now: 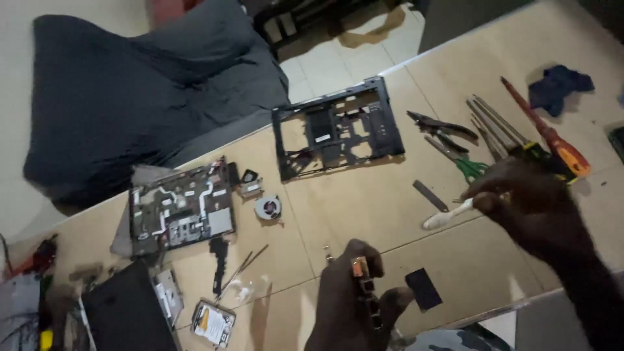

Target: The person cleans a disassembled laptop motherboard using a cotton swab. They scrub various components and connectors on the blue circuit board, which is placed on a table alongside other laptop parts and tools.

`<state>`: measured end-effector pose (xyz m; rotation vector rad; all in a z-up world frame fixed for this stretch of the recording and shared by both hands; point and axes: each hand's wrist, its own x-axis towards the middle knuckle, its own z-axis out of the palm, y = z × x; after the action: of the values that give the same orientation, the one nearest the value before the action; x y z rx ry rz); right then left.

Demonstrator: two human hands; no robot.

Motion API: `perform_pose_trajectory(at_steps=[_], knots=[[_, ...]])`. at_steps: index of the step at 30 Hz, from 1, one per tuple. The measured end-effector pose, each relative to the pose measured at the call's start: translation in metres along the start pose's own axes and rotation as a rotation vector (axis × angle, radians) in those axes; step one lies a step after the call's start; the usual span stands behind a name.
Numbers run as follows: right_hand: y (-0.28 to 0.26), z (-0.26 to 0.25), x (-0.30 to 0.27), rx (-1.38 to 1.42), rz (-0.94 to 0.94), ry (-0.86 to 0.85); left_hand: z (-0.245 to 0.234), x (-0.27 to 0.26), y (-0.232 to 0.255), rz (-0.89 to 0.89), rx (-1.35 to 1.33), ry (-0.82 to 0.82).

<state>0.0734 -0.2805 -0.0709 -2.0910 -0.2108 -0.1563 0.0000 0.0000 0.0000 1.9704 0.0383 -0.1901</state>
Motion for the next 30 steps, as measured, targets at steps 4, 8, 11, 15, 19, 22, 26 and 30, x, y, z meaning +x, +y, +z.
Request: perform_pose_trajectory(at_steps=[4, 8, 11, 15, 19, 22, 26, 30], knots=[[-0.066, -0.019, 0.02, -0.288, -0.194, -0.061, -0.001, -0.01, 0.006, -0.023, -0.249, -0.099], [-0.124, -0.019, 0.031, -0.076, -0.417, -0.195, 0.0, 0.0, 0.013, 0.304, -0.389, -0.203], [-0.151, -0.005, 0.016, -0.236, -0.421, -0.386, 0.008, 0.004, -0.006, 0.035, -0.003, -0.242], [-0.143, -0.016, 0.031, -0.318, -0.447, -0.388, 0.008, -0.002, -0.018, 0.33, -0.095, -0.219], [-0.14, -0.012, 0.03, -0.328, -0.452, -0.376, 0.006, 0.001, -0.022, 0.295, -0.156, -0.243], [-0.121, -0.039, 0.046, -0.375, -0.447, -0.278, 0.001, 0.001, -0.018, 0.215, -0.206, -0.332], [-0.11, -0.039, 0.022, -0.168, -0.359, -0.135, -0.014, -0.001, -0.001, 0.123, -0.321, -0.37], [-0.139, -0.006, 0.005, -0.064, -0.357, -0.425, 0.009, 0.006, -0.021, 0.25, -0.021, -0.32]])
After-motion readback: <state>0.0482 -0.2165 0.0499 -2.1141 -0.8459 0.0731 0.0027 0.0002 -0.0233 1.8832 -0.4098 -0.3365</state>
